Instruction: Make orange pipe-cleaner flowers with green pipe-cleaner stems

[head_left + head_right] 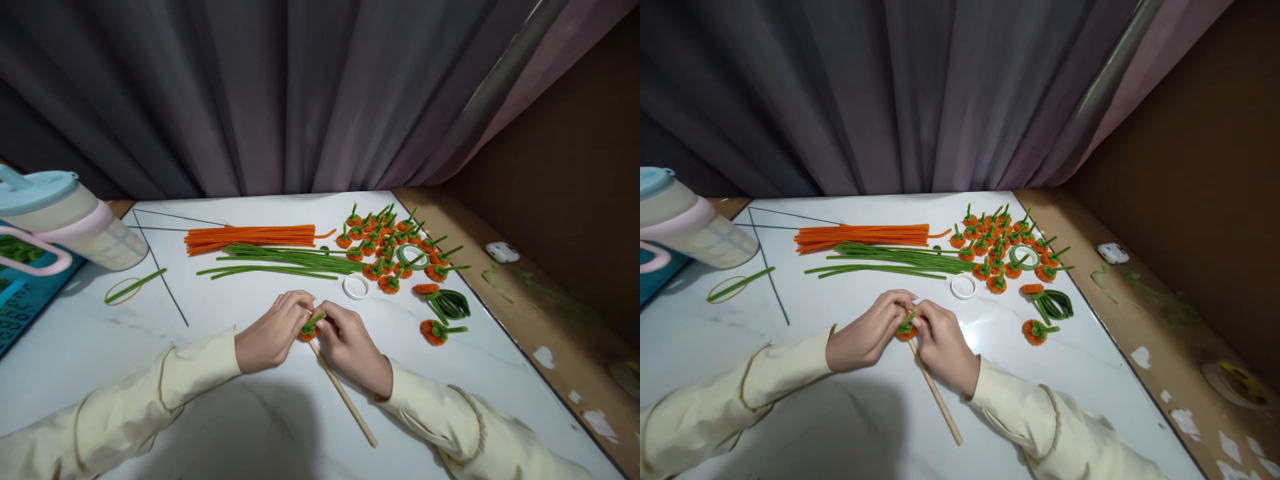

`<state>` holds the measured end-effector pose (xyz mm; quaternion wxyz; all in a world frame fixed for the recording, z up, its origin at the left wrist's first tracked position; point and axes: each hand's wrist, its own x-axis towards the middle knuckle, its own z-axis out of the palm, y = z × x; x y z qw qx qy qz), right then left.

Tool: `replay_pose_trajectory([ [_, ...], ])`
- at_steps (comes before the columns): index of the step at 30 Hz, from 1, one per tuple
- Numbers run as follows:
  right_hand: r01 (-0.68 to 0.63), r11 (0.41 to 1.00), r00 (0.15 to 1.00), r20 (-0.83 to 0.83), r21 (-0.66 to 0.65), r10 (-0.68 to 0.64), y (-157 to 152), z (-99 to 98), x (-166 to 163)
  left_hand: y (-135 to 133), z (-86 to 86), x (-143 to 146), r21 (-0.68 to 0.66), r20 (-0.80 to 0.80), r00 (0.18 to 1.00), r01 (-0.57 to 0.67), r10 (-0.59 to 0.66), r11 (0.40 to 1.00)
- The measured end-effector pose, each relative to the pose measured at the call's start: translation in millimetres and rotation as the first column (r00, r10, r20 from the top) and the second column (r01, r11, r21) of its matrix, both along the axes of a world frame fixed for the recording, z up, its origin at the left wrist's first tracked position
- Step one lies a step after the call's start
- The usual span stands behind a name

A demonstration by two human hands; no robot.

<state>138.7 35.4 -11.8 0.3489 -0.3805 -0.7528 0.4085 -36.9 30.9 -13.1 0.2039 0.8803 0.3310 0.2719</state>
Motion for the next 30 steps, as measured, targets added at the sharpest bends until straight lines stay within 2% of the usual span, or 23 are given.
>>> replay_pose_trajectory([
  [2,0.013,0.999,1.0,-0.014,-0.053,-0.014,0,0.6,0,-1,-0.6,1,-0.009,0.043,0.999,-0.01,0.01,1.0],
  [5,0.027,0.993,0.999,-0.027,-0.116,-0.03,1,-0.1,-1,-3,0.6,4,-0.099,0.08,0.995,-0.057,0.065,0.994],
  [9,0.017,0.991,0.999,-0.033,-0.135,-0.021,2,-2.8,0,-6,3.4,8,-0.188,0.089,0.985,-0.131,0.15,0.973],
  [12,0.013,0.996,1.0,-0.019,-0.085,-0.014,5,-1.2,4,-5,5.8,7,-0.194,0.03,0.983,-0.174,0.183,0.965],
  [15,-0.008,0.994,1.0,0.011,0.111,0.007,9,7.8,9,-3,9.1,5,-0.146,-0.044,0.978,-0.21,0.206,0.967],
  [18,-0.134,0.917,0.984,0.158,0.375,0.079,12,20.1,13,-1,13.2,2,-0.139,-0.09,0.978,-0.201,0.19,0.97],
  [21,-0.247,0.809,0.935,0.351,0.534,0.054,13,27.1,12,-2,18.2,0,-0.182,-0.134,0.975,-0.198,0.175,0.963],
  [25,-0.291,0.684,0.903,0.427,0.669,-0.033,12,28.3,9,-4,25.0,-1,-0.205,-0.167,0.972,-0.196,0.163,0.959],
  [30,-0.334,0.561,0.883,0.46,0.757,-0.095,10,32.2,7,-4,31.4,-2,-0.287,-0.174,0.975,-0.186,0.14,0.94],
])
